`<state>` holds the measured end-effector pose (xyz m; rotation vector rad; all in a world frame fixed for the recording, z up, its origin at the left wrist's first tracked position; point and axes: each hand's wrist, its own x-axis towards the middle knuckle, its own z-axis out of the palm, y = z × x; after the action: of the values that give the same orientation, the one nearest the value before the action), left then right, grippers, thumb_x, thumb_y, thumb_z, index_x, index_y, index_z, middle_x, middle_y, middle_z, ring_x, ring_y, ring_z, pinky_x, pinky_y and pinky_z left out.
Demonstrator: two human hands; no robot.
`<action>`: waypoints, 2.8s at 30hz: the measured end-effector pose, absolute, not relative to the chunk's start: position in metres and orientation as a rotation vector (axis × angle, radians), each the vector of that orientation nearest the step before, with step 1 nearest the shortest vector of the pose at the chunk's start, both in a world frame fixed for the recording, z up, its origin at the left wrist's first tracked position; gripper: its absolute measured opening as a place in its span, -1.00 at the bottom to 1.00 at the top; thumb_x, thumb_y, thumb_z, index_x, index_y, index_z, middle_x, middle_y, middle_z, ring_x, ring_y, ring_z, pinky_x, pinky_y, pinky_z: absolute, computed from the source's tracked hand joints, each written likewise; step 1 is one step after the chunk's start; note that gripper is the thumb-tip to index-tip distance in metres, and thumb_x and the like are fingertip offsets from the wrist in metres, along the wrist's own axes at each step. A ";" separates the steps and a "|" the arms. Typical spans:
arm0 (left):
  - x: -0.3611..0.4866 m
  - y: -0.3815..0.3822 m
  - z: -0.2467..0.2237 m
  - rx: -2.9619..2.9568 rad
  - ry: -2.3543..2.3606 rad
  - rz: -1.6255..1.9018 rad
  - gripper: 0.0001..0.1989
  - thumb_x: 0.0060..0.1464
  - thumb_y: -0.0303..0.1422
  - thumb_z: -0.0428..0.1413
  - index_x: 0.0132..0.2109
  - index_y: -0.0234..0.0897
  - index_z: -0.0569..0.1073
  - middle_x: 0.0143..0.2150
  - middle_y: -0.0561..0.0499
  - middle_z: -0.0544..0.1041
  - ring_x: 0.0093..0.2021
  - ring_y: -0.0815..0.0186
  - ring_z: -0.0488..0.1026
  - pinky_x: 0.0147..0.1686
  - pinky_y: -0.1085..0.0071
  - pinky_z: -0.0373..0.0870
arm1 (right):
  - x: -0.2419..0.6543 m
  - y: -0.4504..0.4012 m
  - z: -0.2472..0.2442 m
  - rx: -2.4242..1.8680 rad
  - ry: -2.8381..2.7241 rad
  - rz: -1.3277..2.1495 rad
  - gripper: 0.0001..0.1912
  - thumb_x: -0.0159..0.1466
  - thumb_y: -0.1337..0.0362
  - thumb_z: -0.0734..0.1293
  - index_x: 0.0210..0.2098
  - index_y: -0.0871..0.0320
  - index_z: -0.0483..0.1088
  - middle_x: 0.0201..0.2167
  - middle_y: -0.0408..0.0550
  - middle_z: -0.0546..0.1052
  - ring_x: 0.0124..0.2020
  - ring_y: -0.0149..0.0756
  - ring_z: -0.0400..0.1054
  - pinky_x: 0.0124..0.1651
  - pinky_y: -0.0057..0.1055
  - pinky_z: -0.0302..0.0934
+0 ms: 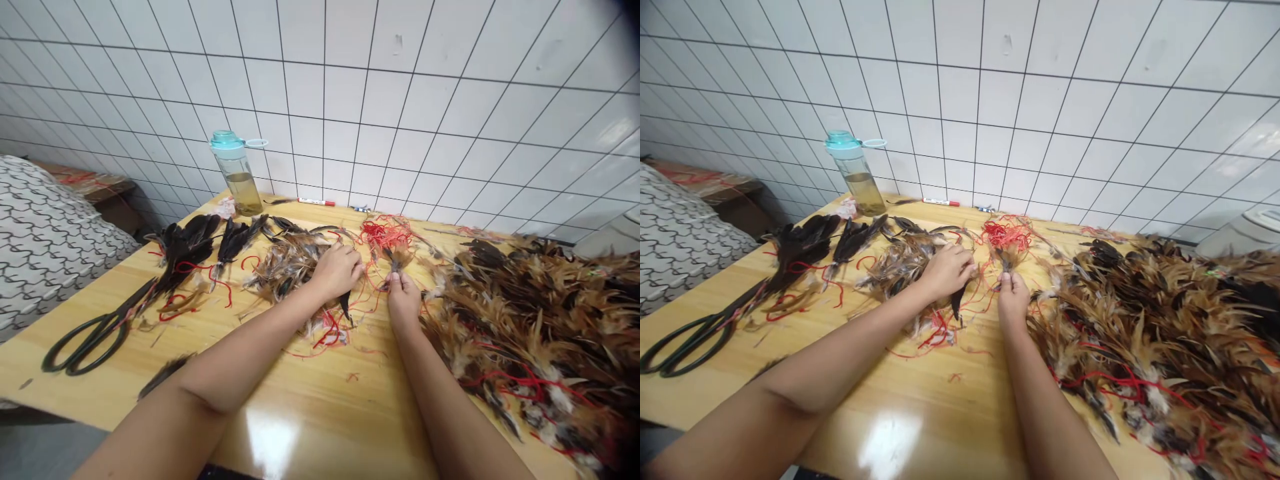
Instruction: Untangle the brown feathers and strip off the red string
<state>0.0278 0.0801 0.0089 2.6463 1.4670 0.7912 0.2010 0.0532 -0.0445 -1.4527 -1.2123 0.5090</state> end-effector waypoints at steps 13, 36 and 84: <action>0.069 0.081 0.004 2.284 1.687 0.328 -0.80 -0.04 -0.23 0.15 -0.31 -0.27 0.53 -0.26 -0.08 0.56 -0.20 0.22 0.47 -0.19 0.41 0.36 | 0.197 0.054 -0.041 -1.425 -1.130 0.534 -0.71 0.19 0.12 0.15 -0.48 0.15 0.37 -0.57 -0.12 0.41 -0.48 -0.29 0.21 -0.32 -0.36 0.09; 0.053 0.060 0.020 2.399 1.647 0.478 -0.82 0.06 -0.35 0.02 -0.22 -0.27 0.47 -0.24 -0.04 0.53 -0.22 0.30 0.43 -0.20 0.43 0.32 | 0.200 0.063 -0.050 -1.367 -1.141 0.484 -0.71 0.20 0.12 0.15 -0.49 0.13 0.36 -0.60 -0.14 0.39 -0.51 -0.30 0.20 -0.36 -0.38 0.08; 0.013 0.061 -0.001 1.218 1.003 0.895 -0.79 0.00 -0.40 0.14 -0.18 -0.38 0.39 -0.44 0.08 0.41 -0.52 0.54 0.29 -0.42 0.55 0.25 | 0.198 0.061 -0.048 -1.413 -1.244 0.526 -0.71 0.20 0.10 0.15 -0.49 0.12 0.35 -0.55 -0.12 0.40 -0.47 -0.29 0.20 -0.32 -0.35 0.09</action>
<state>0.0131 0.0609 -0.0006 1.2181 1.0025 0.8951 0.1977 0.0607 -0.0485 -1.4131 -1.2435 0.5259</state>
